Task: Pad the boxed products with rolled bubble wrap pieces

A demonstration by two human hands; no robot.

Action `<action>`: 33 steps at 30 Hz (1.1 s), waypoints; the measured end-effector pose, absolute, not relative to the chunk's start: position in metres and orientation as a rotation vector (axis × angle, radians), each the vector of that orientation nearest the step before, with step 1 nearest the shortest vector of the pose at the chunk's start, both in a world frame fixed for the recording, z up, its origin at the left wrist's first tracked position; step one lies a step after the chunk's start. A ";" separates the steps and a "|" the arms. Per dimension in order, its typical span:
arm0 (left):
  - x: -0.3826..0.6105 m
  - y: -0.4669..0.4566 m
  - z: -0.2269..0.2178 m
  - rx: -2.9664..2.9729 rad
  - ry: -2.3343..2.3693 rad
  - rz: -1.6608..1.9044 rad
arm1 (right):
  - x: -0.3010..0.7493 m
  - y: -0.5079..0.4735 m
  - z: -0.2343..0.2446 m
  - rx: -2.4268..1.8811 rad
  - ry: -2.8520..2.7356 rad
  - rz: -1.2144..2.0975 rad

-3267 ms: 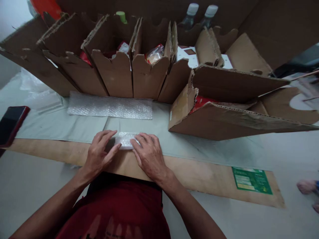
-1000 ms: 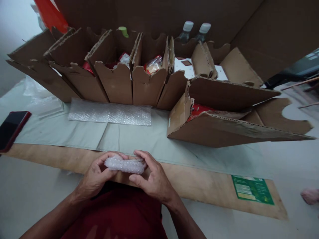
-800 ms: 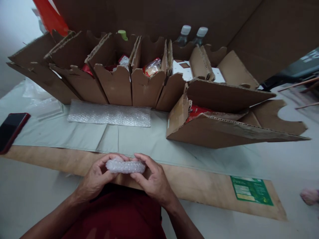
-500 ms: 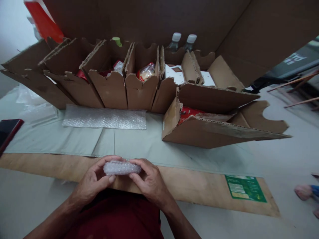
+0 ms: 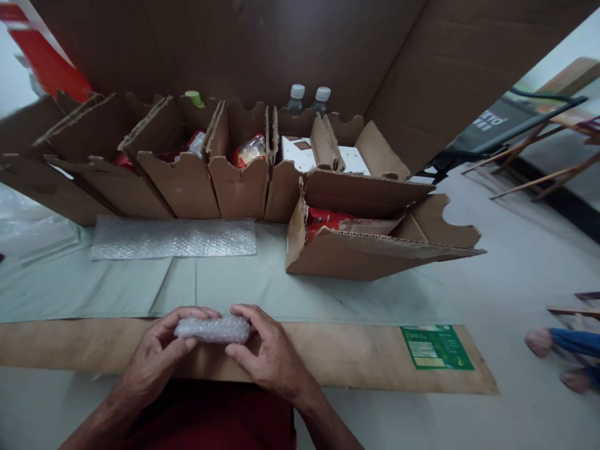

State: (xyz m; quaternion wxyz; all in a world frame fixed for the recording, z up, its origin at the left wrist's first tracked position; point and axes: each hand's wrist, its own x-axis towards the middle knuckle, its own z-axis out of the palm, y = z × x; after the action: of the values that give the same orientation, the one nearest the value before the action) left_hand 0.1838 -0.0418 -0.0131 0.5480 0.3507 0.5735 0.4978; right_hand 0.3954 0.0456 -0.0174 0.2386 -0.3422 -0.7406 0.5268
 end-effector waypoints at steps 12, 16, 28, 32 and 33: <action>0.194 -0.039 -0.004 0.918 1.482 1.221 | 0.391 0.045 -0.019 -0.801 -2.110 1.244; 0.197 -0.035 -0.003 0.927 1.505 1.202 | 0.389 0.043 -0.020 -0.786 -2.131 1.190; 0.213 -0.028 -0.015 0.680 1.367 1.186 | 0.422 0.042 -0.036 -1.079 -1.712 1.530; 0.216 -0.014 0.001 0.963 1.374 1.222 | 0.437 0.054 -0.022 -1.000 -1.712 1.350; 0.217 -0.008 0.009 1.077 1.388 1.246 | 0.443 0.058 -0.015 -0.984 -1.706 1.298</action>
State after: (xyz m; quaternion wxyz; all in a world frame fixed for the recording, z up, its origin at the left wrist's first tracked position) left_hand 0.2170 -0.0079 0.0087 0.4743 0.4403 0.5673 0.5093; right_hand 0.4431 0.0577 -0.0151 0.3815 -0.3855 -0.6686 0.5086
